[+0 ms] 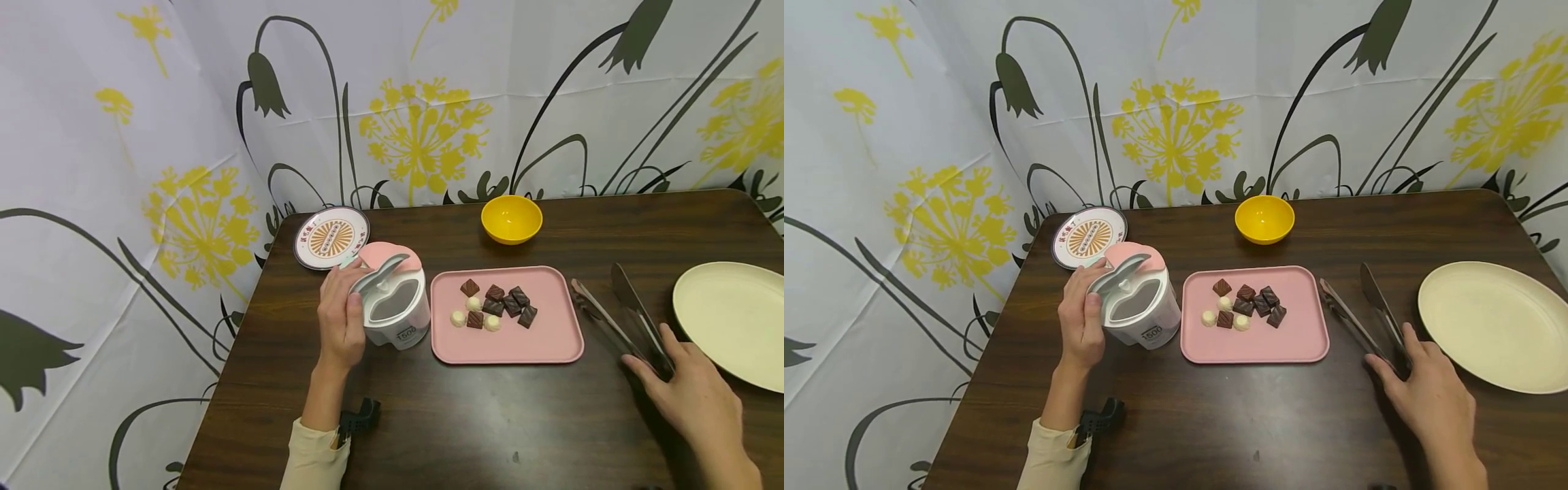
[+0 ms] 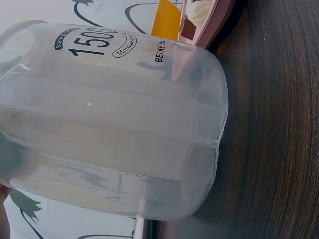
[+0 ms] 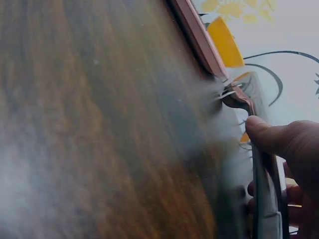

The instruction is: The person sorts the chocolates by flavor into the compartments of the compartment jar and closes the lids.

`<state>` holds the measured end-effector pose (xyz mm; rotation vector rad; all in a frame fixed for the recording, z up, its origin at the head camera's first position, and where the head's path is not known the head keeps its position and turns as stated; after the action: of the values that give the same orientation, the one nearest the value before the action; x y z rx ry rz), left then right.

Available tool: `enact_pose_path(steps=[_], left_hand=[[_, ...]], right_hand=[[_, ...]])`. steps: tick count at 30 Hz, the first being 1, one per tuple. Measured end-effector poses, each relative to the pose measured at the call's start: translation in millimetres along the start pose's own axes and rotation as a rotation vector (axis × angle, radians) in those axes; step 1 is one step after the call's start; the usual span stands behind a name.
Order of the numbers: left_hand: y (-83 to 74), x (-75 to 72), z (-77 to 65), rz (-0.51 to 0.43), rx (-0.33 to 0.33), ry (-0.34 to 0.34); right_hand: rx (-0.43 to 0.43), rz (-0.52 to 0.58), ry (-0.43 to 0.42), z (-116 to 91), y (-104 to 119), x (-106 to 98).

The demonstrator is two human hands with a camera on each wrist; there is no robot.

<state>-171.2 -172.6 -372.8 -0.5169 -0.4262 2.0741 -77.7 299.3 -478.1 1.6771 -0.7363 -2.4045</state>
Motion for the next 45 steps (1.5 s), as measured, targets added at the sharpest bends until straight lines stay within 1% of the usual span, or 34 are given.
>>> enact_pose_path(steps=[7, 17, 22, 29, 32, 36, 37, 39, 41, 43, 45], left_hand=[[0.0, 0.0, 0.1, 0.0, 0.003, 0.002], [0.3, 0.5, 0.5, -0.001, 0.003, 0.001], [0.8, 0.9, 0.3, 0.001, 0.003, 0.005], [0.2, 0.9, 1.4, -0.003, 0.007, 0.003], [0.3, 0.9, 1.3, -0.003, 0.007, 0.003], [0.3, 0.7, 0.9, -0.005, 0.004, 0.001], [0.4, 0.7, 0.7, -0.004, 0.004, 0.002], [0.5, 0.7, 0.6, -0.005, 0.003, 0.001], [0.9, 0.8, 0.4, -0.004, 0.004, 0.003], [1.0, 0.9, 0.6, -0.004, 0.004, 0.004], [1.3, 1.1, 0.4, -0.003, 0.004, 0.005]], right_hand=[[0.022, 0.005, 0.033, 1.9, 0.9, 6.4], [-0.009, 0.053, -0.027, 2.9, 3.1, 4.4], [-0.007, 0.081, -0.012, 3.7, 2.4, 3.1], [0.063, 0.128, -0.002, 5.5, 5.2, -5.6], [0.095, 0.162, -0.026, 7.6, 7.0, -10.6], [0.125, 0.173, -0.067, 10.2, 9.7, -16.0], [0.128, 0.173, -0.067, 10.9, 10.3, -16.4], [0.121, 0.176, -0.069, 11.9, 13.1, -17.7], [0.096, 0.183, -0.07, 13.0, 16.8, -18.6], [0.05, 0.199, -0.073, 13.9, 21.9, -19.4], [-0.014, 0.221, -0.086, 14.1, 28.9, -20.3]])
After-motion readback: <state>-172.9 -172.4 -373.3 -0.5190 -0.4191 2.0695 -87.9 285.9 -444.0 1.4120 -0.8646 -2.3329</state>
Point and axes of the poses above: each hand's wrist, its own z-axis towards the middle knuckle, its own x-axis out of the palm, y = z × x, the point moved 6 cm from there along z, towards the middle knuckle, and after that the axes turned 13 degrees about -y, right-handed, at the moved point
